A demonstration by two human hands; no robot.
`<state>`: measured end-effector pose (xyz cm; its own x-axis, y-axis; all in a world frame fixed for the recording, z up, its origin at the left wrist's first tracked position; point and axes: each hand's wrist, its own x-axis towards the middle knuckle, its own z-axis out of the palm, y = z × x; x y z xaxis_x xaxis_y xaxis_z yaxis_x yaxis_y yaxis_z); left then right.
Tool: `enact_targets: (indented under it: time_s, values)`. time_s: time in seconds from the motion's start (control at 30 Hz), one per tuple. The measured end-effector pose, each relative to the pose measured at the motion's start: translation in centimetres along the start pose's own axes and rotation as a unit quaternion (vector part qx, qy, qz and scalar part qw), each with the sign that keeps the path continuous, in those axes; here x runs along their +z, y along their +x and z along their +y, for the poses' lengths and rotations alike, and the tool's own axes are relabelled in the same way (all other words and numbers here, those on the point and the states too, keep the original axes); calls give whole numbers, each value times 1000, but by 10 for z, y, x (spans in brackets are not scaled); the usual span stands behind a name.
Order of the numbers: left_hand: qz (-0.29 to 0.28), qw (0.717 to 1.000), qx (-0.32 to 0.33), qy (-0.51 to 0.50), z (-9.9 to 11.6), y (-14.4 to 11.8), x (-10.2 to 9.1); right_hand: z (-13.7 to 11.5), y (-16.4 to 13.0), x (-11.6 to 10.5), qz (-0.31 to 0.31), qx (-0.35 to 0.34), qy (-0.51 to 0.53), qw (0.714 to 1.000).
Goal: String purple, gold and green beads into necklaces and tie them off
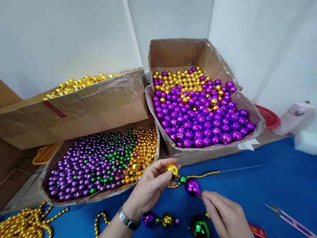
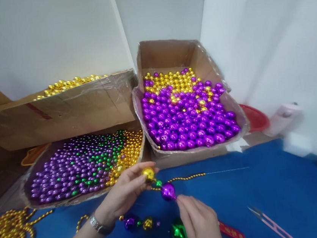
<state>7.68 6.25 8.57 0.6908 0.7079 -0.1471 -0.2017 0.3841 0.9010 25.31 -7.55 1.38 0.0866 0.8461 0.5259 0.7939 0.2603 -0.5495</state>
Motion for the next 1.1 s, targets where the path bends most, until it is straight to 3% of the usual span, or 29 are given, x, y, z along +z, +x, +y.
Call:
enact_targets:
  time_s: [0.17, 0.6, 0.83, 1.0, 1.1]
  values:
    - [10, 999, -13, -37, -5, -2, 0, -6, -1, 2, -12, 28, 47, 998]
    - [23, 999, 18, -26, -4, -2, 4, -15, 2, -11, -36, 73, 36, 996]
    - [44, 997, 58, 36, -9, -11, 6, -13, -2, -1, -32, 67, 6, 997]
    - [40, 997, 55, 45, -14, -14, 7, -13, -5, 2, -80, 132, 41, 987]
    - [43, 997, 49, 48, -18, -16, 7, -9, -8, 2, -91, 124, 64, 986]
